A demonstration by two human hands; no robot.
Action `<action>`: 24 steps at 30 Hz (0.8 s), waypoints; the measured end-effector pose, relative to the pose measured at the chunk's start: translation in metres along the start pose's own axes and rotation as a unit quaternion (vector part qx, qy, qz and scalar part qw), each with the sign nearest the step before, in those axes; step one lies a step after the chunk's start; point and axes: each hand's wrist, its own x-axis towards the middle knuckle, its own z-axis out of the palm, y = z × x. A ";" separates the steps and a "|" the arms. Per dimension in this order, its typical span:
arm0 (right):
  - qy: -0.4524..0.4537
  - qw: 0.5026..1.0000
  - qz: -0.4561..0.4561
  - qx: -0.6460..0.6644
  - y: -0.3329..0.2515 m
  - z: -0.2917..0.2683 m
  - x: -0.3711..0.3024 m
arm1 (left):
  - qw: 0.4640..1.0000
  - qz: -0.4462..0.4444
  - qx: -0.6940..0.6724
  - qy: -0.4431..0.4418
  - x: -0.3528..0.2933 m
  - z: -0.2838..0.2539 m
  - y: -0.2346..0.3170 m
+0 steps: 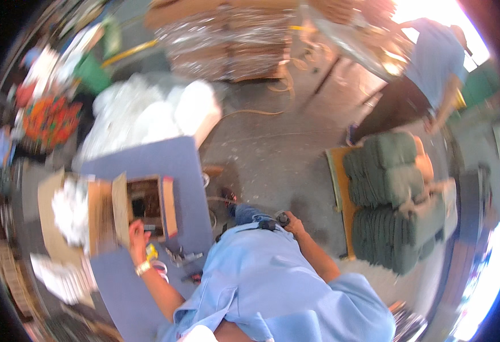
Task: The person staples fabric onto cushion foam using a pneumatic staple gun, then trims excess fabric with a utility knife. They repeat this process on multiple cushions, stacking finished units on the table.
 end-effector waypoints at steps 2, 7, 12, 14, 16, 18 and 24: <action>-0.009 1.000 0.008 -0.005 -0.005 0.003 0.005 | 0.976 0.167 0.106 0.088 0.009 -0.002 -0.027; -0.019 1.000 -0.002 0.007 0.003 0.013 0.007 | 0.994 0.086 -0.005 0.067 -0.030 0.024 0.041; -0.019 1.000 -0.007 0.014 -0.012 0.015 0.017 | 0.989 0.082 -0.106 0.059 0.000 0.023 0.006; -0.029 0.999 0.006 0.017 -0.022 0.006 0.013 | 0.995 0.033 -0.061 0.074 -0.012 0.029 0.028; -0.041 0.999 0.017 0.026 -0.032 0.000 0.012 | 0.990 0.086 -0.006 0.107 -0.015 0.034 0.031; -0.038 0.999 0.012 0.027 -0.037 0.000 0.017 | 0.965 0.150 0.160 0.145 -0.081 0.035 0.107; -0.001 0.994 -0.092 0.063 -0.093 -0.035 -0.005 | 0.911 0.271 0.214 0.224 -0.119 0.022 0.146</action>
